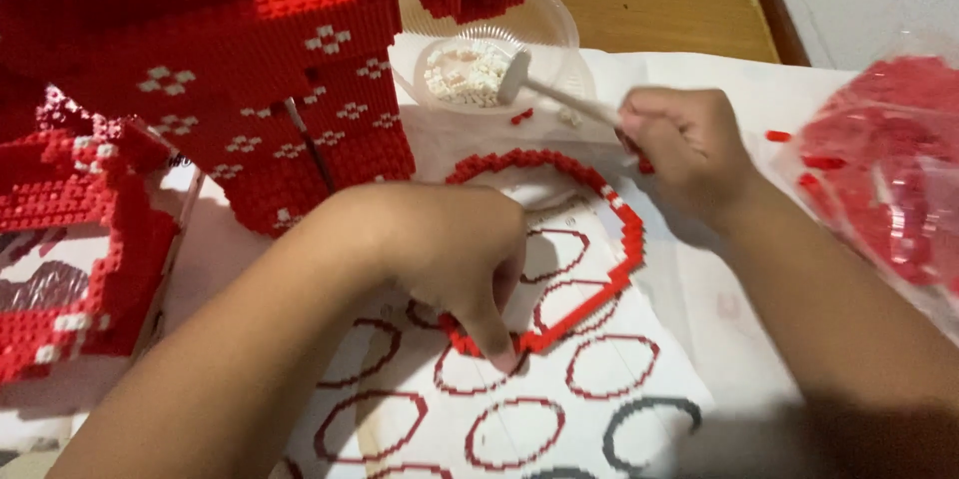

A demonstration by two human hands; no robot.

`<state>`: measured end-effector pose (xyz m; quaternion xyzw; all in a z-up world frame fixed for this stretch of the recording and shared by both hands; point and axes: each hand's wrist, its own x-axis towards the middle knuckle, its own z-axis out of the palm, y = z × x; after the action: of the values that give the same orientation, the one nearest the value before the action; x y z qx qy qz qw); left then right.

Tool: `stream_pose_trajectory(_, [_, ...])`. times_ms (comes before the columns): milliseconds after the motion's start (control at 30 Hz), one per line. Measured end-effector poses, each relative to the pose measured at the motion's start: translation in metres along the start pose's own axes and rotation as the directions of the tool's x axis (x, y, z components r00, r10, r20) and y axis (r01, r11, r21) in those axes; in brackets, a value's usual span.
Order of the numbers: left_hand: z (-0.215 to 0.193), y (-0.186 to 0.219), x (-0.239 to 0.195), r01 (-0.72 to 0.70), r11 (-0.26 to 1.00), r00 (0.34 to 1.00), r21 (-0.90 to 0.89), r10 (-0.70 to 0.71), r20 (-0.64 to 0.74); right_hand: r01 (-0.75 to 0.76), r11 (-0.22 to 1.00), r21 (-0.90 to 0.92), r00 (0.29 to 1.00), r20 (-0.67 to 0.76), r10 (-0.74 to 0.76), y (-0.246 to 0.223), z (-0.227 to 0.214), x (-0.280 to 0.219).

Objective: The person assembles a red heart-shaped frame using small red plastic bricks on a printed template. They place bricks one by one along the outline, occasionally using a small white mallet to tap them into place. The person also lifts and repositions the partially assembled frame to continue building.

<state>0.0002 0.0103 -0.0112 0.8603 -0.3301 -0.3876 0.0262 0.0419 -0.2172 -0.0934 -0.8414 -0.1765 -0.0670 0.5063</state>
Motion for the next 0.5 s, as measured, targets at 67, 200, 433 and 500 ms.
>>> stream_pose_trajectory(67, [-0.006,0.005,-0.007,0.066,0.997,0.997,-0.030,-0.066,0.027,0.036,0.993,-0.115,0.997,0.077,-0.027,0.002,-0.019,0.002])
stream_pose_trajectory(200, [-0.011,0.010,-0.008,0.157,0.984,0.985,-0.088,-0.149,0.088,0.067,0.949,-0.309,0.983,0.186,-0.009,0.003,-0.042,0.001])
stream_pose_trajectory(433, [-0.015,0.011,-0.003,0.219,0.974,0.967,-0.059,-0.208,0.150,-0.065,0.953,-0.296,0.971,0.201,0.128,0.017,-0.065,0.005])
stream_pose_trajectory(500, [-0.016,0.012,-0.003,0.238,0.969,0.958,-0.069,-0.222,0.182,-0.030,0.966,-0.255,0.963,0.252,0.097,0.015,-0.066,0.004])
